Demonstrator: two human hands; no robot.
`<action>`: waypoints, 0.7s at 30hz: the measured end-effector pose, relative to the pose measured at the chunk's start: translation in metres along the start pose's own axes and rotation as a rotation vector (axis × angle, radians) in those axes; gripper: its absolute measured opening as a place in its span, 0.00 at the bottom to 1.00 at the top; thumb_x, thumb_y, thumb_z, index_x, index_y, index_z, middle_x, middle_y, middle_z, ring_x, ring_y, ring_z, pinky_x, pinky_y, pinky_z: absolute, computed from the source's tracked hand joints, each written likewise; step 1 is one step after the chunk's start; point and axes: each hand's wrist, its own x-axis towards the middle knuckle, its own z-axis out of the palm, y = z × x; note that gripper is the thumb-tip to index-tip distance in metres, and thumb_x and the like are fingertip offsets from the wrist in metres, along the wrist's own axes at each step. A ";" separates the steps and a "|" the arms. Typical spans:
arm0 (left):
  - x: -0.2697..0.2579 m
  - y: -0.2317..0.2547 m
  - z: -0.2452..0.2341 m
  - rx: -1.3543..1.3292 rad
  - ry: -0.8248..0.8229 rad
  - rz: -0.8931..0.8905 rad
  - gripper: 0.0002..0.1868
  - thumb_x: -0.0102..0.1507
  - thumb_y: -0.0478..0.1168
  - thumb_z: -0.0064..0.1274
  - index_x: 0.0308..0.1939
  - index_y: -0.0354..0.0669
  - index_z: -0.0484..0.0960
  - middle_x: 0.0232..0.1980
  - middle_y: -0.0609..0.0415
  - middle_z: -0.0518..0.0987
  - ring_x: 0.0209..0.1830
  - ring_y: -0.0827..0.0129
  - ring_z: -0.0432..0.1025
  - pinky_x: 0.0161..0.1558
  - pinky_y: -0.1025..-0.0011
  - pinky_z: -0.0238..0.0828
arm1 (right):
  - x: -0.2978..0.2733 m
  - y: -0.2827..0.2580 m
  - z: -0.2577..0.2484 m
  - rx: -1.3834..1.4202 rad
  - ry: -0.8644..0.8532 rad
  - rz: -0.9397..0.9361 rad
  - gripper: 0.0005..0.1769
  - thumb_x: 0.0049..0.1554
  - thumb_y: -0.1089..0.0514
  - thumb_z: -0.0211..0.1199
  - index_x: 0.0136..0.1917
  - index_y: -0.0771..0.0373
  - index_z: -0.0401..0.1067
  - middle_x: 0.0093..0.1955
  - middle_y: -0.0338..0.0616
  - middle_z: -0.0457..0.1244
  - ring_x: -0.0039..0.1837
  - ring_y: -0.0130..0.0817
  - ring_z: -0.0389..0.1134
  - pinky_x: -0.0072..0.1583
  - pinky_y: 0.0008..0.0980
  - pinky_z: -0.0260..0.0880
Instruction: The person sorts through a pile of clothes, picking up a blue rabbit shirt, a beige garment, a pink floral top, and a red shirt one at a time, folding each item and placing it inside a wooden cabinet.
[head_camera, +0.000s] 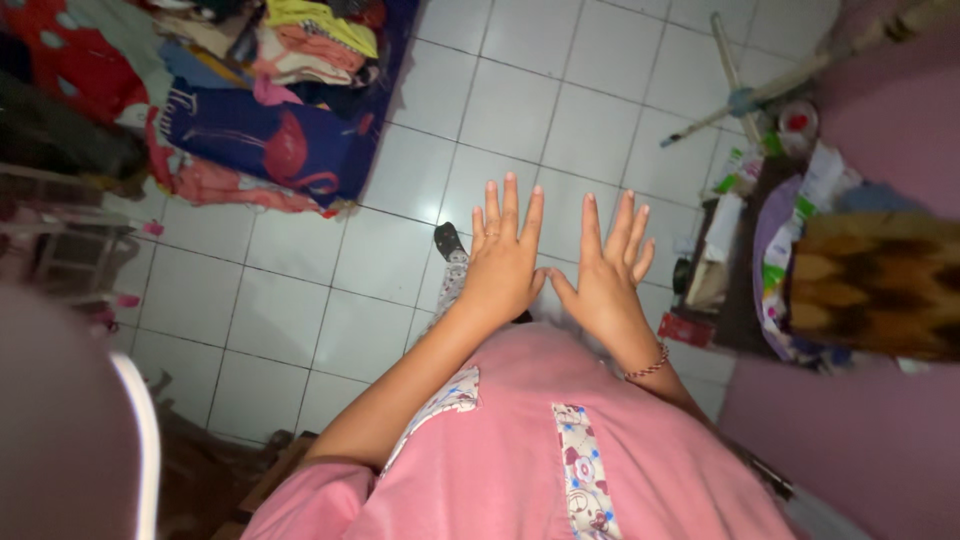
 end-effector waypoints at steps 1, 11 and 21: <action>0.008 -0.007 -0.005 0.002 -0.004 -0.007 0.61 0.51 0.42 0.69 0.79 0.37 0.44 0.80 0.25 0.36 0.81 0.26 0.32 0.73 0.34 0.37 | 0.012 -0.004 0.001 -0.003 -0.002 -0.009 0.61 0.51 0.48 0.72 0.85 0.60 0.37 0.83 0.72 0.24 0.83 0.74 0.20 0.73 0.78 0.27; 0.100 -0.079 -0.071 0.015 0.102 0.015 0.60 0.51 0.41 0.68 0.80 0.38 0.46 0.81 0.27 0.37 0.82 0.28 0.34 0.74 0.36 0.39 | 0.142 -0.059 -0.002 -0.023 -0.035 -0.075 0.60 0.51 0.48 0.71 0.84 0.60 0.39 0.84 0.71 0.23 0.83 0.73 0.20 0.73 0.78 0.29; 0.129 -0.119 -0.111 0.043 0.056 -0.086 0.58 0.52 0.42 0.67 0.79 0.36 0.46 0.80 0.26 0.37 0.81 0.28 0.33 0.74 0.35 0.38 | 0.212 -0.087 0.010 0.007 -0.070 -0.124 0.62 0.50 0.46 0.73 0.84 0.60 0.37 0.83 0.71 0.23 0.83 0.73 0.20 0.72 0.78 0.30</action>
